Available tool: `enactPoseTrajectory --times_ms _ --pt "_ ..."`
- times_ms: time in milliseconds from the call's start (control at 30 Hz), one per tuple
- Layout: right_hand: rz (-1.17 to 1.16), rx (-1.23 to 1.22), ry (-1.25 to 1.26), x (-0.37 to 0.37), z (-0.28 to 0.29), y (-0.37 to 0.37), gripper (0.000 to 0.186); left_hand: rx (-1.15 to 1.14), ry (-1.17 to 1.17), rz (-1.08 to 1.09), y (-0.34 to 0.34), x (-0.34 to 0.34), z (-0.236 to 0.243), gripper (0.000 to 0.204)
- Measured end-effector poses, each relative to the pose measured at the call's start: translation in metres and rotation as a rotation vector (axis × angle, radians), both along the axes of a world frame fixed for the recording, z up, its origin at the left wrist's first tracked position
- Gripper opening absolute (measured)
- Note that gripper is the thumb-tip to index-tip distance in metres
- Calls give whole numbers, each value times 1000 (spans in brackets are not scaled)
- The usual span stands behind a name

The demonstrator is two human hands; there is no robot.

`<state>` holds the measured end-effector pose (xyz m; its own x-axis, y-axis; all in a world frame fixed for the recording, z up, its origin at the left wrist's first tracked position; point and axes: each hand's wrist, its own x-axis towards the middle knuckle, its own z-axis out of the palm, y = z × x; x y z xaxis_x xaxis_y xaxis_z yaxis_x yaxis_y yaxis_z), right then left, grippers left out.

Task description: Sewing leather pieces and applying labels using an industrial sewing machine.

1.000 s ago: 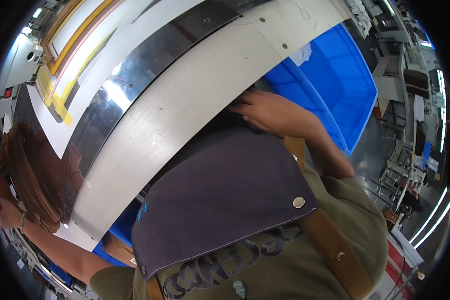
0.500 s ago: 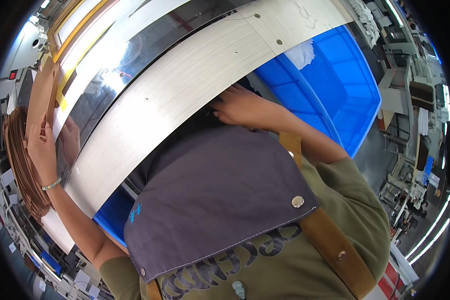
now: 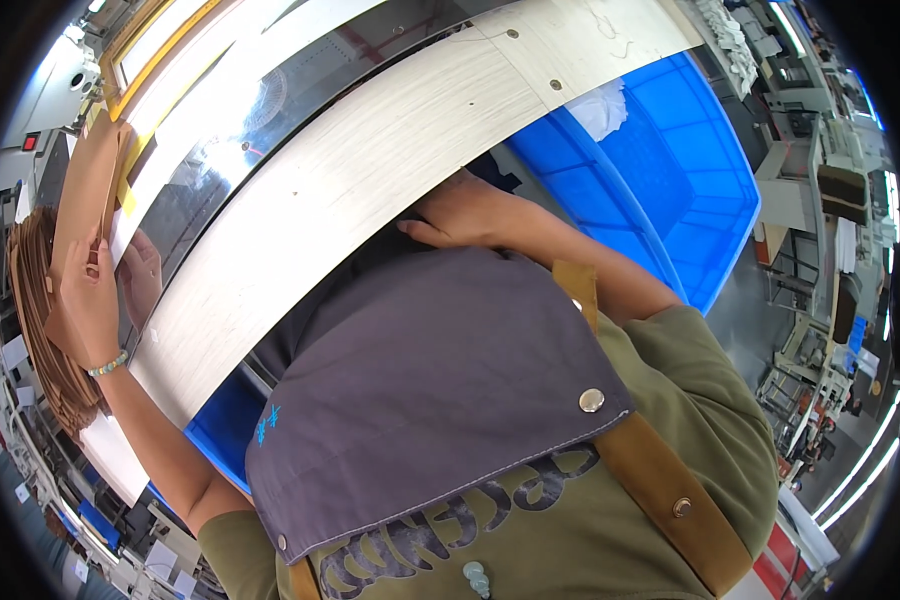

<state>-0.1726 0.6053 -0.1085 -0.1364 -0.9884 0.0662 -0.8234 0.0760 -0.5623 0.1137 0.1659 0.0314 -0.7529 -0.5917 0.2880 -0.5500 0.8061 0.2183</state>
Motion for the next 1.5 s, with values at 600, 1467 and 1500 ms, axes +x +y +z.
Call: enactPoseTrajectory --times_ms 600,1467,1500 --pt "37 24 -265 -7 15 -19 53 104 128 -664 185 -42 119 32" --pt "11 196 68 4 0 -4 82 -464 341 -1617 202 -75 192 15" --pt "0 165 76 5 0 -4 82 -467 352 -1562 200 -70 191 16"
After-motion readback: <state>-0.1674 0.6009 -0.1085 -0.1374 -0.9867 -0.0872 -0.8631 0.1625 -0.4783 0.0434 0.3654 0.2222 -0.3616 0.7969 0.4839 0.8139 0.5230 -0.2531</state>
